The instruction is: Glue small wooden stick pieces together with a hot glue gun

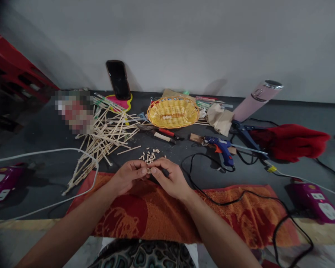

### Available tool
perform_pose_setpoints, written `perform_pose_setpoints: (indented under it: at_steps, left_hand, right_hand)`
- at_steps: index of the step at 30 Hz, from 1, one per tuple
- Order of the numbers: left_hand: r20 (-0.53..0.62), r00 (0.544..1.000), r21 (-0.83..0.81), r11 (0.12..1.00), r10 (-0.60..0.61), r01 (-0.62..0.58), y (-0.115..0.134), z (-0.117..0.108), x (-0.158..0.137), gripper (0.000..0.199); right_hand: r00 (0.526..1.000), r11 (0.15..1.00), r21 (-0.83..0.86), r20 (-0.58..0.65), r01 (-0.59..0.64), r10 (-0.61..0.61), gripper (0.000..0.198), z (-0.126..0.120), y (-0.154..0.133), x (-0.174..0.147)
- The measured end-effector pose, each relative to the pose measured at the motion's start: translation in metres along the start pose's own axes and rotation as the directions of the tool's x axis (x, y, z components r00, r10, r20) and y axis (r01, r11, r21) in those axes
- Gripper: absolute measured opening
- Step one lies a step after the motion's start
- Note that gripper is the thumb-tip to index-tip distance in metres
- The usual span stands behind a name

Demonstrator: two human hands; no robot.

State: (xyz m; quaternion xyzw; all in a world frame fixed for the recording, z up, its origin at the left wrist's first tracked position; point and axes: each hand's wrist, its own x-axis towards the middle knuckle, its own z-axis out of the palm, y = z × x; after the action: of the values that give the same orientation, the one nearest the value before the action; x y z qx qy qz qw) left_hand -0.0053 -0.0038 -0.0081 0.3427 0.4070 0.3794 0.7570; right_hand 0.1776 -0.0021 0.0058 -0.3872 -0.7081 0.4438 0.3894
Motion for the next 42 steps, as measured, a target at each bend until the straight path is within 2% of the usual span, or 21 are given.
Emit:
perform_pose_setpoints:
  at_steps: [12,25,30,34,42]
  left_hand:
    - [0.030,0.999,0.056,0.998,0.034,-0.036,0.0004,0.0016,-0.0011,0.026]
    - [0.058,0.998,-0.026,1.000,0.004,-0.002,0.0018,0.0028,-0.0029,0.024]
    - [0.112,0.991,-0.148,0.985,-0.069,0.085,0.0035,0.0006,-0.0044,0.022]
    - [0.145,0.984,-0.166,0.977,-0.107,0.131,0.0031,-0.0017,-0.0047,0.022]
    - [0.086,0.994,-0.125,0.989,-0.069,0.079,-0.0002,-0.0014,-0.0020,0.024]
  right_hand:
    - [0.998,0.998,0.061,0.056,-0.027,0.023,0.019,-0.0001,0.0021,-0.0009]
    - [0.993,0.989,0.132,0.101,-0.066,0.053,0.021,-0.0020,0.0036,-0.0025]
    - [0.985,0.987,0.156,0.164,0.021,-0.047,0.029,-0.0067,0.0020,-0.0014]
    - [0.988,0.987,0.135,0.121,0.084,-0.100,0.022,-0.0048,0.0025,-0.0004]
    - [0.983,0.980,-0.084,0.035,0.181,-0.179,0.020,-0.0029,0.0016,0.0000]
